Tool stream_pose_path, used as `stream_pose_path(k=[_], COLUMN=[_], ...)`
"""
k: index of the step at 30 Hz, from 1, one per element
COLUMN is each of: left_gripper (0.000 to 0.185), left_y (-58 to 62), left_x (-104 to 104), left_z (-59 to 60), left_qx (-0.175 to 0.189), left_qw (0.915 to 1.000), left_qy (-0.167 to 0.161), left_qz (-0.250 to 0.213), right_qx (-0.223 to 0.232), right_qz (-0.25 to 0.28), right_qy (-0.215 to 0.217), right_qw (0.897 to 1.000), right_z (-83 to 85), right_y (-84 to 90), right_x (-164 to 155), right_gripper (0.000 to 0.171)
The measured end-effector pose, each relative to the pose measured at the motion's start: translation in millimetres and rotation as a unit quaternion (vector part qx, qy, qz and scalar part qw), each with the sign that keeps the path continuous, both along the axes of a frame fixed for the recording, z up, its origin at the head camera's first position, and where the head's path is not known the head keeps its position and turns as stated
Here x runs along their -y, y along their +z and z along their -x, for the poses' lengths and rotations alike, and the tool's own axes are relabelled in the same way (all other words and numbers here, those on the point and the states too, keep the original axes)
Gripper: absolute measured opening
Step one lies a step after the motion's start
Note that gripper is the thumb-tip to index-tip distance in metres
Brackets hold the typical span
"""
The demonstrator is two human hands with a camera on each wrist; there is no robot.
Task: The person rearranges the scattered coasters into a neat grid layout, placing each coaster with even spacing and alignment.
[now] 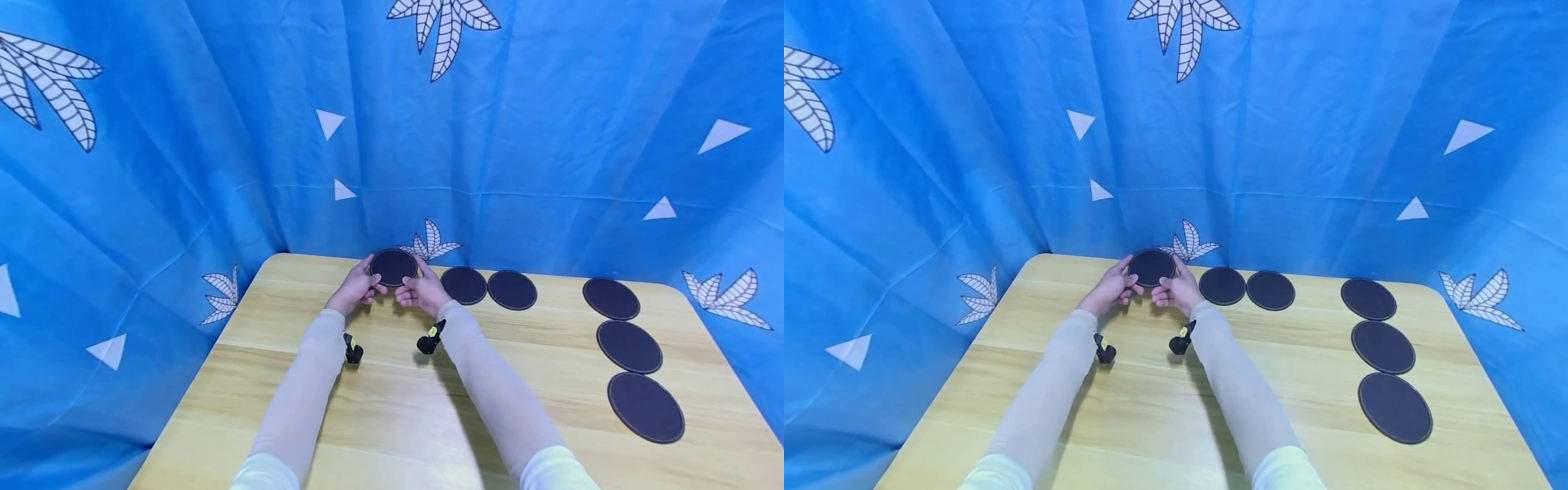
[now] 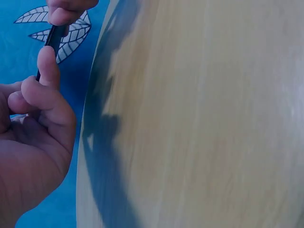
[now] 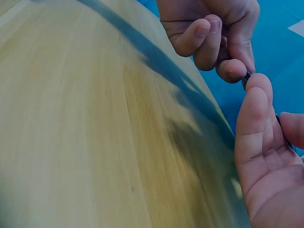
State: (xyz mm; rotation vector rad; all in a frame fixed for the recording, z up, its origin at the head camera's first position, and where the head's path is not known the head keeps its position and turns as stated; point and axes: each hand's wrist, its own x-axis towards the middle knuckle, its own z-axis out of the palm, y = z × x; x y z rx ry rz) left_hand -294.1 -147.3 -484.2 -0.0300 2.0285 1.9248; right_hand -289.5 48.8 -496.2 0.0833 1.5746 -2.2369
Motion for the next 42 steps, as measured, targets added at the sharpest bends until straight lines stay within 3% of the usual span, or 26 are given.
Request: stream_pose_path(k=[10,17,23,30,42], left_gripper=[0.07,0.07,0.067,0.059,0.061], left_y=[-7.0,-19.9,-19.6,-16.0,-20.3], left_x=[-17.3,-29.5,-41.9,-59.8,-65.0], left_z=[0.1,1.0,-1.3,-1.1,-1.4], left_qx=[0.019,0.031,0.013,-0.017,0.009], left_qw=[0.9998,0.9994,0.9974,0.9887,0.9905], left_qy=[-0.008,0.001,0.013,0.006,0.047], left_qz=[0.008,0.013,0.069,0.149,0.128], right_qx=[0.019,0.042,0.045,0.056,0.064], right_qz=[-0.03,-0.074,-0.081,-0.095,-0.095], right_qy=[-0.006,-0.023,-0.036,-0.062,-0.054], right_qw=[0.999,0.996,0.995,0.992,0.992], right_z=[-3.6,-3.3,-2.8,-5.9,-5.6], right_y=[-2.6,-12.3,-15.5,-11.7,-10.2], right_x=[-16.2,-23.2,-25.5,-31.5,-34.1], right_gripper=[0.08,0.08,0.08,0.079,0.079])
